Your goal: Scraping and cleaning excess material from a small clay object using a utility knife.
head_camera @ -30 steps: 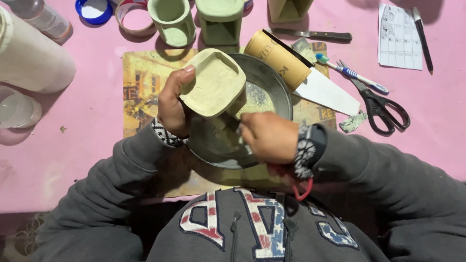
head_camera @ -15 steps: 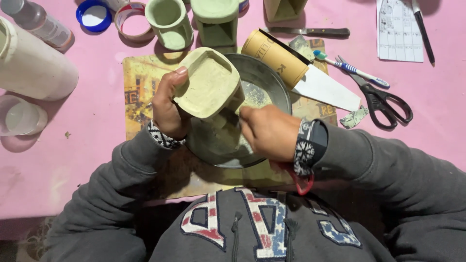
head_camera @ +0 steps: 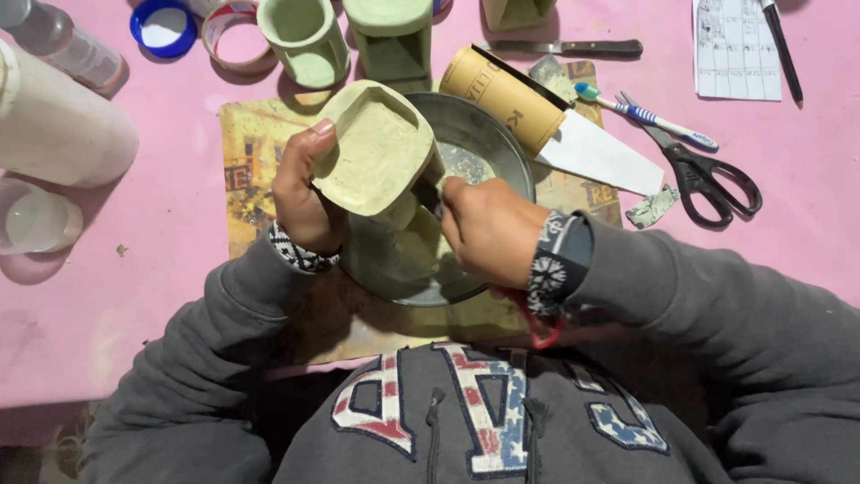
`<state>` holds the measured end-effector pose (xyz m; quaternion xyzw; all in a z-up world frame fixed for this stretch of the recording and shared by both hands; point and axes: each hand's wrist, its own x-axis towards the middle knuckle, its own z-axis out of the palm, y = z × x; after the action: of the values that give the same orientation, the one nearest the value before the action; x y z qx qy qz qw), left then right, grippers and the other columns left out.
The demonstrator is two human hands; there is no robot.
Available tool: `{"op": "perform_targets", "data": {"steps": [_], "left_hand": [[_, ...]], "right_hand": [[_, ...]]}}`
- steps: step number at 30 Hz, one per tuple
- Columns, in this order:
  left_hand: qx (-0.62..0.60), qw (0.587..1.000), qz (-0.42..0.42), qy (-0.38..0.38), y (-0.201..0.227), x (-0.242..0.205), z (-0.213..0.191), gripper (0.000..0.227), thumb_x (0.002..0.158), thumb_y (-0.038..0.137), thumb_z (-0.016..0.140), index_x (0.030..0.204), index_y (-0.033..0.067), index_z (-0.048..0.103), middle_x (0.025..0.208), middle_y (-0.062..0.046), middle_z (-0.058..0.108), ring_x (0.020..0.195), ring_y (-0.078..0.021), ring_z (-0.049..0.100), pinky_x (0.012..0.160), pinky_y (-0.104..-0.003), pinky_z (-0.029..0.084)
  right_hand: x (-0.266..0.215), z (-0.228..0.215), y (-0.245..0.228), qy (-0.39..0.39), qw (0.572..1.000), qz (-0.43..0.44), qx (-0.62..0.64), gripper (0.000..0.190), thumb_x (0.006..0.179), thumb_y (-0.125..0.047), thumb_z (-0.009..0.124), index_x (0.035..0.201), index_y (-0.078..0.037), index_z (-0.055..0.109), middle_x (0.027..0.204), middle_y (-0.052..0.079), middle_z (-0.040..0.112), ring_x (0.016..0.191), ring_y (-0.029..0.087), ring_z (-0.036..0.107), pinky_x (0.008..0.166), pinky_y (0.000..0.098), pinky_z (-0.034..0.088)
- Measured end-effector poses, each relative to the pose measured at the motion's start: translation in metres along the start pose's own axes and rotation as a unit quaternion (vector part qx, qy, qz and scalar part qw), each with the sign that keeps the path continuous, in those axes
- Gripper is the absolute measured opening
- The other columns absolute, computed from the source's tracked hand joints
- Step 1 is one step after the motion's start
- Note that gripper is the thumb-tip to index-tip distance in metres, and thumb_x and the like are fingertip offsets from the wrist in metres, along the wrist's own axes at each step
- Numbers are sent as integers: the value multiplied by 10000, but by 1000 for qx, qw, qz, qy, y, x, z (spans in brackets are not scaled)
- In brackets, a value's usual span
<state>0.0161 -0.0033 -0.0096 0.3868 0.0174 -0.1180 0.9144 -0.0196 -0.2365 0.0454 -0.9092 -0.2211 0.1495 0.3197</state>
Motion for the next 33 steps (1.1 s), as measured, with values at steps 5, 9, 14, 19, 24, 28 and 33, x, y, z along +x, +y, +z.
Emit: {"op": "perform_targets", "data": {"steps": [5, 9, 14, 19, 24, 28, 33], "left_hand": [[-13, 1000, 8, 0, -5, 4, -12, 456, 1015, 294, 542, 1296, -54, 627, 1193, -148, 710, 1077, -236, 687, 1010, -338, 532], [-8, 999, 18, 27, -9, 5, -15, 463, 1007, 292, 532, 1307, -48, 626, 1192, -162, 709, 1075, -253, 689, 1009, -350, 532], [-27, 999, 13, -24, 3, -2, 1, 479, 1012, 305, 513, 1325, -41, 618, 1229, -156, 710, 1115, -253, 687, 1032, -352, 528], [-41, 998, 37, -14, -4, 1, -7, 472, 1053, 292, 495, 1366, -46, 594, 1271, -152, 697, 1164, -257, 674, 1075, -355, 518], [-36, 997, 52, -35, 6, -4, 8, 489, 1033, 290, 452, 1372, -37, 586, 1268, -152, 696, 1153, -254, 688, 1061, -366, 532], [-10, 998, 49, -48, -7, -2, -15, 474, 1069, 284, 450, 1360, -59, 600, 1250, -165, 702, 1123, -250, 689, 1039, -359, 533], [-9, 996, 84, -23, -14, 4, -24, 421, 1103, 259, 447, 1311, -60, 626, 1223, -149, 716, 1109, -231, 687, 1020, -340, 529]], "right_hand": [[2, 3, -13, -67, 995, 64, 47, 232, 982, -171, 489, 982, 30, 604, 626, 236, 677, 469, 320, 695, 489, 424, 587], [-1, -21, -51, -147, 974, 150, 89, 242, 977, -190, 436, 971, 13, 567, 602, 210, 678, 422, 330, 692, 421, 448, 584], [-4, -32, -47, -75, 988, 123, 53, 258, 988, -213, 448, 964, 20, 556, 580, 230, 655, 406, 340, 670, 434, 456, 568], [3, -9, -14, 18, 1000, 21, -13, 236, 1014, -179, 492, 1002, 44, 565, 611, 238, 641, 466, 357, 647, 459, 449, 559], [7, -33, -58, -105, 977, 174, 69, 241, 996, -215, 449, 1033, 1, 547, 606, 226, 682, 421, 322, 689, 412, 439, 590], [3, -15, -41, -137, 976, 139, 95, 232, 958, -170, 478, 961, 41, 575, 628, 200, 695, 419, 299, 712, 409, 418, 597], [6, -47, -60, -103, 973, 196, 72, 301, 1004, -255, 444, 1000, 17, 574, 634, 229, 686, 435, 329, 699, 409, 447, 589]]}}
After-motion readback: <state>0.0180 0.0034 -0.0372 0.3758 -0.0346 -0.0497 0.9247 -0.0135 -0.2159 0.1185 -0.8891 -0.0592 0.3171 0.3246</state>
